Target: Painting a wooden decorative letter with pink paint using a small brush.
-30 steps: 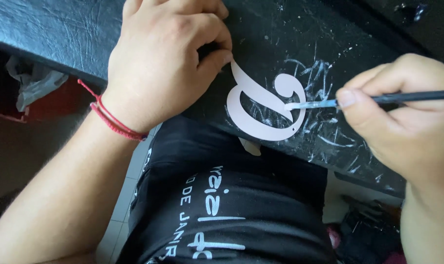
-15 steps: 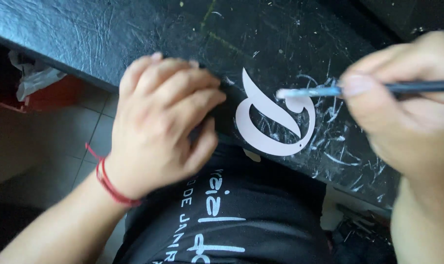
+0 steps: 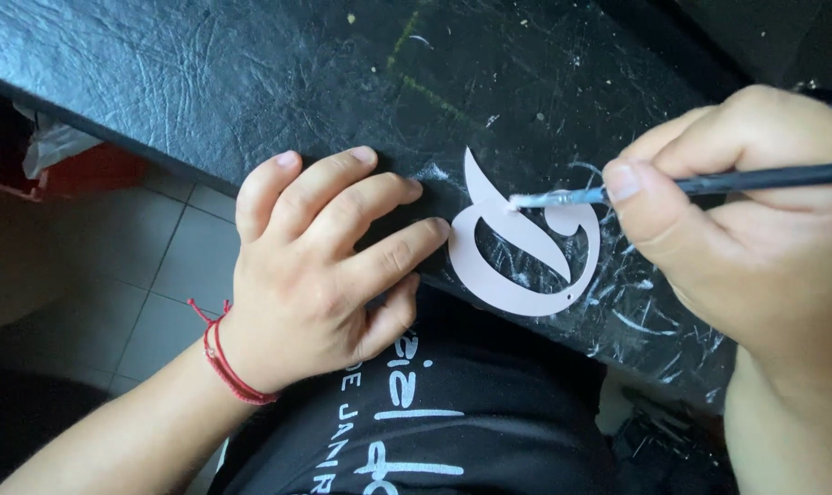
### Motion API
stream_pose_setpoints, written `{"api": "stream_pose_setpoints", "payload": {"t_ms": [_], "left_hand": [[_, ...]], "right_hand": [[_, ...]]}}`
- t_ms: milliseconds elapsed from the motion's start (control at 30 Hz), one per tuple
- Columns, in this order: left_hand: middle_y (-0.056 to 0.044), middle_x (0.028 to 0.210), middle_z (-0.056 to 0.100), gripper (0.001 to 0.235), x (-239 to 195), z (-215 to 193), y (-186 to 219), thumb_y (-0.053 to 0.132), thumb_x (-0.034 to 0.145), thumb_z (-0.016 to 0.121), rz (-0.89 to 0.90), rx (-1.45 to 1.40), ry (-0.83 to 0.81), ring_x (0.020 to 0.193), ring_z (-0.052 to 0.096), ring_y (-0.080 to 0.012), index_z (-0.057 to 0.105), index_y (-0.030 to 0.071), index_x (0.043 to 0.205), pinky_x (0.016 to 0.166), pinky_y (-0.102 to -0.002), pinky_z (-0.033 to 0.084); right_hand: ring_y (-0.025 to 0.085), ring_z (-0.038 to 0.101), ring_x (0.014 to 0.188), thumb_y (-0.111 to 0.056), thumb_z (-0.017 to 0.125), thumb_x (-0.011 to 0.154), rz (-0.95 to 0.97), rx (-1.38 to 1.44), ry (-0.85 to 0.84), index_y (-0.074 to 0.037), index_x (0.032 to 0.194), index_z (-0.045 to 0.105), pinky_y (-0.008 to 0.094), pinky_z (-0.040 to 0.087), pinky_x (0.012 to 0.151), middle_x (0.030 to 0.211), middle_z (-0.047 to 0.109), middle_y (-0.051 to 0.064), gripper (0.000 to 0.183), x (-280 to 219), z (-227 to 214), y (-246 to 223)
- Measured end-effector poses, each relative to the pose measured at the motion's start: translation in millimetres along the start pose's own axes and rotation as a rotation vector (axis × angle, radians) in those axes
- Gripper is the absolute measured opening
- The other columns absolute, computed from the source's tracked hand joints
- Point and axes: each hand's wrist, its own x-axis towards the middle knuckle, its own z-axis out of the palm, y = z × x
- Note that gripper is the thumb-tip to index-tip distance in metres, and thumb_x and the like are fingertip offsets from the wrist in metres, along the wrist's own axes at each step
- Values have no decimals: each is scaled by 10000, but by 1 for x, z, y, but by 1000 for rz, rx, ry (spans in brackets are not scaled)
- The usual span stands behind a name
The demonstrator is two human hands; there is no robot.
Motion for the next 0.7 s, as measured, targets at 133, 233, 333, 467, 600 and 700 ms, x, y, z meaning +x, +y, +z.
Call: {"api": "stream_pose_setpoints", "payload": {"t_ms": [133,233,333,467,600,700], "left_hand": [[-58,1196,675,271,0,0,-1,290,972,517,-3,7,10,1175,603,-323,737,223,1115,1060,-476,255],[-51,1181,670,280,1,-1,-2,280,946,505,-1,22,11,1166,601,-303,727,233,1112,1037,-467,274],[-47,1185,671,294,1,0,-2,279,933,508,-14,2,8,1175,596,-302,731,243,1121,1040,-465,266],[-37,1177,670,298,1,0,-3,280,930,499,-22,7,12,1168,600,-287,727,251,1119,1034,-449,273],[-32,1168,672,305,2,0,-4,278,930,489,-20,4,20,1160,608,-280,721,257,1126,1028,-437,276],[-21,1184,677,312,0,2,-5,291,937,483,-16,24,27,1165,608,-262,723,265,1136,1038,-420,271]], "right_hand": [[317,618,809,149,545,1034,-8,97,22,173,869,498,360,492,717,964,607,315,173,-5,-4,12],[293,614,774,96,588,1022,42,-73,-57,176,919,540,352,484,675,973,624,290,139,2,-8,7],[304,677,772,149,624,957,-25,-4,-77,142,782,537,351,528,650,867,648,272,196,18,0,-4],[307,669,817,145,664,1025,-30,17,-21,161,826,530,347,495,683,916,656,290,240,27,10,-2],[358,674,880,200,639,1079,-69,1,-23,199,892,519,382,505,737,949,629,326,222,34,8,-6],[311,622,863,162,575,1098,-81,-52,-50,149,931,505,369,463,772,963,570,270,181,18,-6,19]]}}
